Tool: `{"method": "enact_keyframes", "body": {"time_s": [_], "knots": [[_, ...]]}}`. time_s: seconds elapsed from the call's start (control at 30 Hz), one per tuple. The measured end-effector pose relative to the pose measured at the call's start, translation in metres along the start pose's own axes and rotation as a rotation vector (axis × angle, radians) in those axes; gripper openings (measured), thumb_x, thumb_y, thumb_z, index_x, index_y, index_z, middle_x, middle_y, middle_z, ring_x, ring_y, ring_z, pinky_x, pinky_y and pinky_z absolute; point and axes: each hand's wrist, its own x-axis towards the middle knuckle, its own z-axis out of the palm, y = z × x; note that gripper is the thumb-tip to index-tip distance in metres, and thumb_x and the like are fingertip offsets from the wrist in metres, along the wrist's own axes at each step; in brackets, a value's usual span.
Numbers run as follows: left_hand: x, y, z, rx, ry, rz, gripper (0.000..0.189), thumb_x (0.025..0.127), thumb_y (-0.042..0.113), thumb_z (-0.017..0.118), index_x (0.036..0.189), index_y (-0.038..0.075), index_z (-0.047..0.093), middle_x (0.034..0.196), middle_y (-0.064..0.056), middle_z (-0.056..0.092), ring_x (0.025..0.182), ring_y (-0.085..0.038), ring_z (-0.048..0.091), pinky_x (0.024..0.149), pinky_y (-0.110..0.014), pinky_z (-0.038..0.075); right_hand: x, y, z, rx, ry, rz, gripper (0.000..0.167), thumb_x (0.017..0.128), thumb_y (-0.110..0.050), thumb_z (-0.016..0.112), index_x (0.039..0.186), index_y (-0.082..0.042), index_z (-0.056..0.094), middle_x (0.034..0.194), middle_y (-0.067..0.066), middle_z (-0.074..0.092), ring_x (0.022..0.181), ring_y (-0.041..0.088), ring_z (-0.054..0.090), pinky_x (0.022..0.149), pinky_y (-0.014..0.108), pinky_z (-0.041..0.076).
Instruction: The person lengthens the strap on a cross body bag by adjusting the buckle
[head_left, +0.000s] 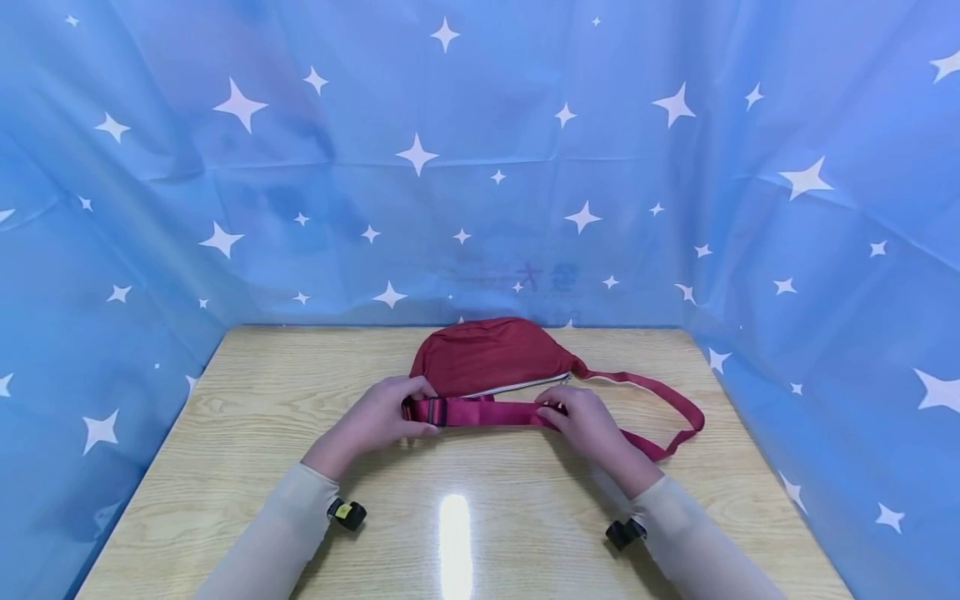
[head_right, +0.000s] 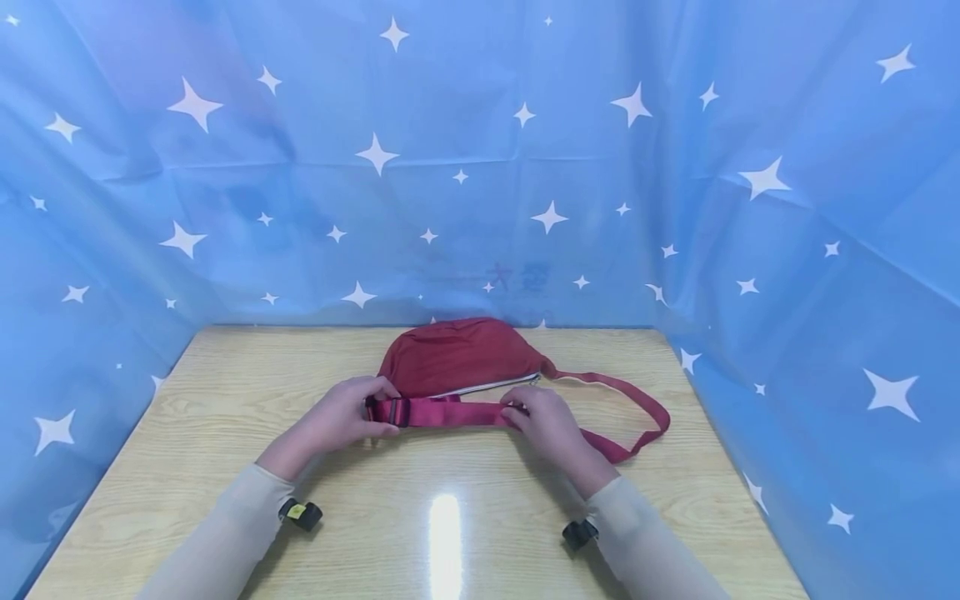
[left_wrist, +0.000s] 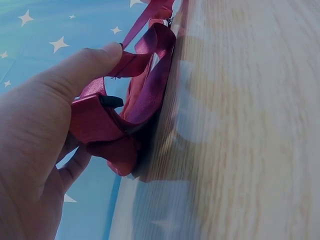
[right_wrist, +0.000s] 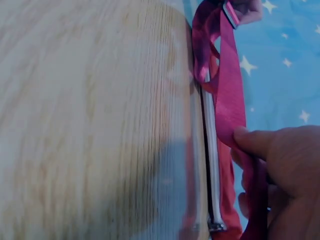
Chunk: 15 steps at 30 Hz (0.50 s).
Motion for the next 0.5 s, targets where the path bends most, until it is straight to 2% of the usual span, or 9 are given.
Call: {"method": "enact_keyframes", "body": {"time_s": [0.37,0.5], "knots": [[0.0,0.0016,-0.001,-0.011,-0.008,-0.004,0.041,0.087,0.034,0.098,0.116,0.028,0.07,0.095,0.015,0.067,0.089,-0.011,0.062,0.082,-0.036,0.056,0.0023,0.0029,0.0007,-0.004,-0.02,0.0,0.008,0.098,-0.012,0.086,0.105,-0.016,0.083,0.1,-0.004,0.078,0.086,0.011,0.066,0.079,0.038,0.058],[0.0005,0.0021,-0.0002,-0.004,0.0,0.006,0.042,0.087,0.036,0.098,0.117,0.026,0.071,0.098,0.015,0.067,0.092,-0.011,0.062,0.084,-0.038,0.056,0.0035,-0.0006,0.0039,0.003,-0.024,0.016,0.018,0.099,-0.015,0.086,0.115,-0.01,0.082,0.105,0.001,0.076,0.089,0.015,0.069,0.082,0.04,0.06]]}}
